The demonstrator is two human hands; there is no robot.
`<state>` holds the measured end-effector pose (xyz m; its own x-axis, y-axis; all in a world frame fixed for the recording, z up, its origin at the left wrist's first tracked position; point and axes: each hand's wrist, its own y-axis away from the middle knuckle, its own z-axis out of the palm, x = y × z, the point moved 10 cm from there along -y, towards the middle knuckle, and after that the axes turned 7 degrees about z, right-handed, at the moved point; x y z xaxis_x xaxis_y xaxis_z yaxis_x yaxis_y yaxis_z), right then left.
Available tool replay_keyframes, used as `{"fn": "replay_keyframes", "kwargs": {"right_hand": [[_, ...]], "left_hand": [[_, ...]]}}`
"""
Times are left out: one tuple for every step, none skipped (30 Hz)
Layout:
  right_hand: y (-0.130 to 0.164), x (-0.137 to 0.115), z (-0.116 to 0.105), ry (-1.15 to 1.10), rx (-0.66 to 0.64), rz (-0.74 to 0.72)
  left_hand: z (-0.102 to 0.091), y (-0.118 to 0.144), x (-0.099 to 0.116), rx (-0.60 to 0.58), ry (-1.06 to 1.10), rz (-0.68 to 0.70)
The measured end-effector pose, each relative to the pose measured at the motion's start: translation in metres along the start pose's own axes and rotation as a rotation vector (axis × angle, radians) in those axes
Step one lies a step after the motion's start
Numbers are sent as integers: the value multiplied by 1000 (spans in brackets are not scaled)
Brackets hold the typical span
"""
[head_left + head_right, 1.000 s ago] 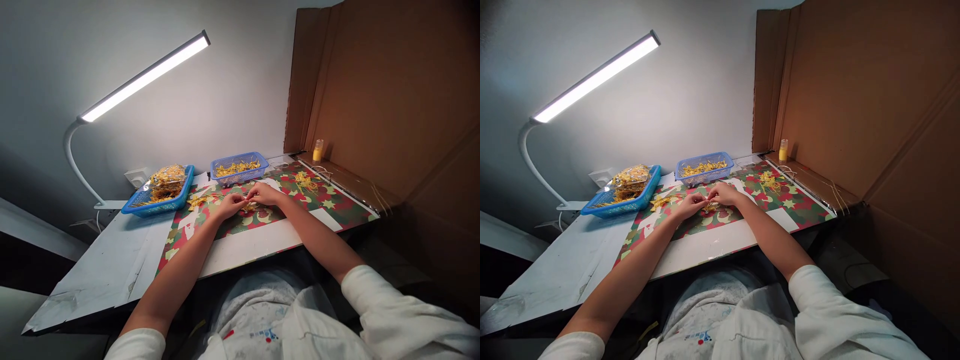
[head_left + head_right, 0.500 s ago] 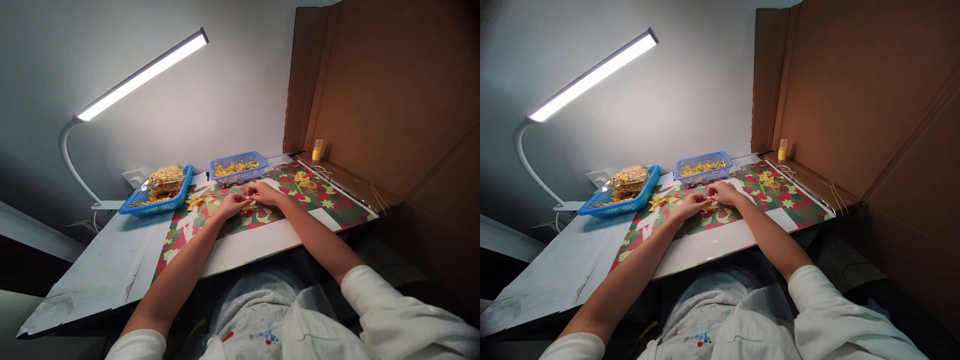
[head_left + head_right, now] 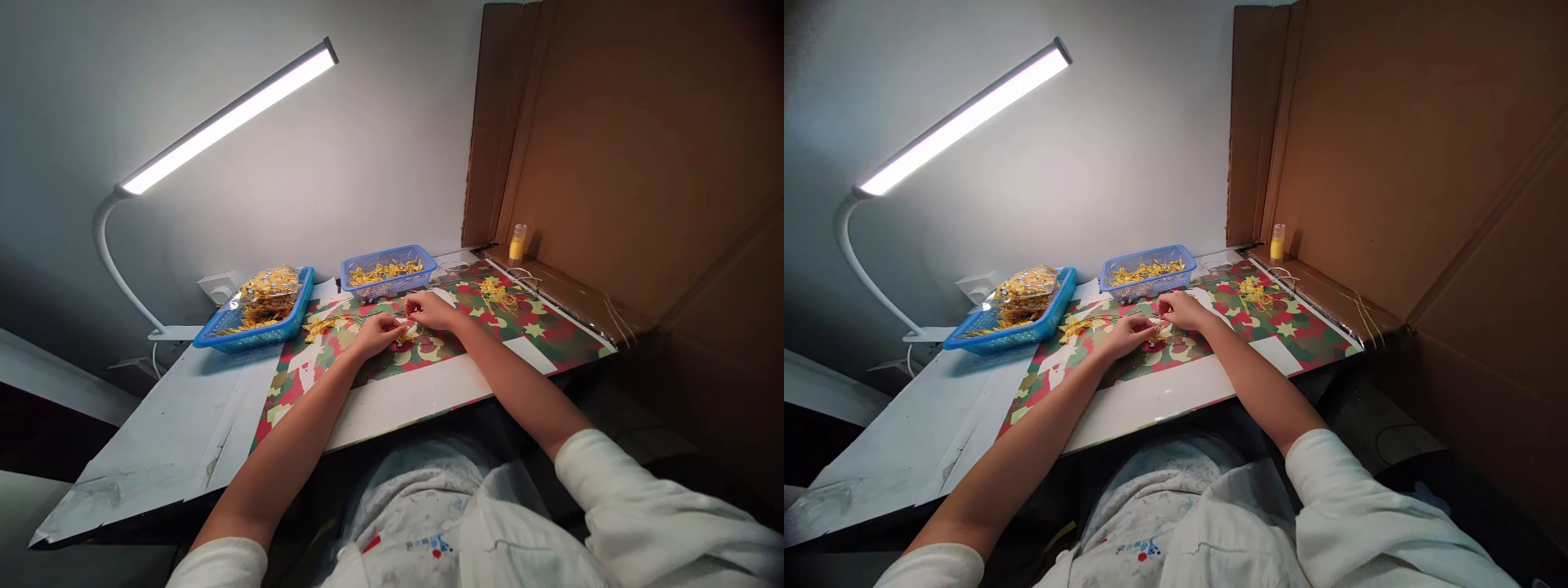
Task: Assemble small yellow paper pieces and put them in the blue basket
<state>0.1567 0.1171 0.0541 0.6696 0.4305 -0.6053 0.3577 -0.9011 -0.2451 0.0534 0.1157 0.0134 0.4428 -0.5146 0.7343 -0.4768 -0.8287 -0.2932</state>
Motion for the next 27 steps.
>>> {"fn": "replay_keyframes", "kwargs": {"right_hand": [[0,0,-1,-4,12,-5],[-1,0,-3,-8,30,-10],[-1,0,-5,-13,51,-15],[-1,0,-8,-16,72,-18],[-1,1,-10,-18,90,-18],[-2,2,-11,-17,104,-16],[-2,2,-12,-15,113,-14],[-2,2,-13,-13,117,-13],[-1,3,-13,-12,121,-11],[-1,3,-14,-14,126,-12],[-1,2,-14,-20,132,-16],[-1,1,-15,-31,136,-24],[-1,0,-15,-46,138,-36],[0,-2,-15,-66,136,-50],[0,-4,-15,-87,131,-65],[1,-7,-15,-109,121,-81],[1,-9,-15,-129,112,-94],[2,-11,-14,-146,102,-106],[2,-13,-14,-158,91,-113],[3,-14,-14,-163,83,-116],[3,-14,-14,-161,82,-112],[3,-13,-15,-149,92,-101],[3,-12,-17,-129,114,-83],[3,-11,-20,-102,145,-63],[4,-10,-23,-74,182,-45],[6,-9,-25,-52,214,-28],[8,-8,-26,-42,231,-12]], "left_hand": [[-1,0,3,1,-34,23],[-1,0,6,2,-72,49],[-2,0,9,1,-112,75],[-2,0,13,-2,-149,99],[-2,0,15,-8,-180,119],[-1,0,17,-13,-203,133],[-1,0,19,-17,-214,141],[-1,0,19,-20,-216,142],[-1,0,19,-23,-209,137],[-2,0,17,-21,-190,124],[-3,0,16,-10,-157,107],[-5,-1,13,8,-114,86],[-7,-1,11,28,-68,65],[-9,-2,9,50,-24,44],[-10,-2,7,66,16,25],[-10,-3,5,73,48,7],[-9,-3,4,73,72,-9],[-7,-4,3,67,94,-24],[-5,-5,1,61,115,-36],[-3,-5,0,56,136,-48],[-2,-5,-1,52,157,-59],[-1,-6,-2,52,179,-71],[0,-6,-4,57,202,-83],[0,-6,-5,65,226,-94],[0,-6,-6,76,247,-102],[-1,-6,-7,88,265,-107],[-1,-5,-8,99,280,-109]]}}
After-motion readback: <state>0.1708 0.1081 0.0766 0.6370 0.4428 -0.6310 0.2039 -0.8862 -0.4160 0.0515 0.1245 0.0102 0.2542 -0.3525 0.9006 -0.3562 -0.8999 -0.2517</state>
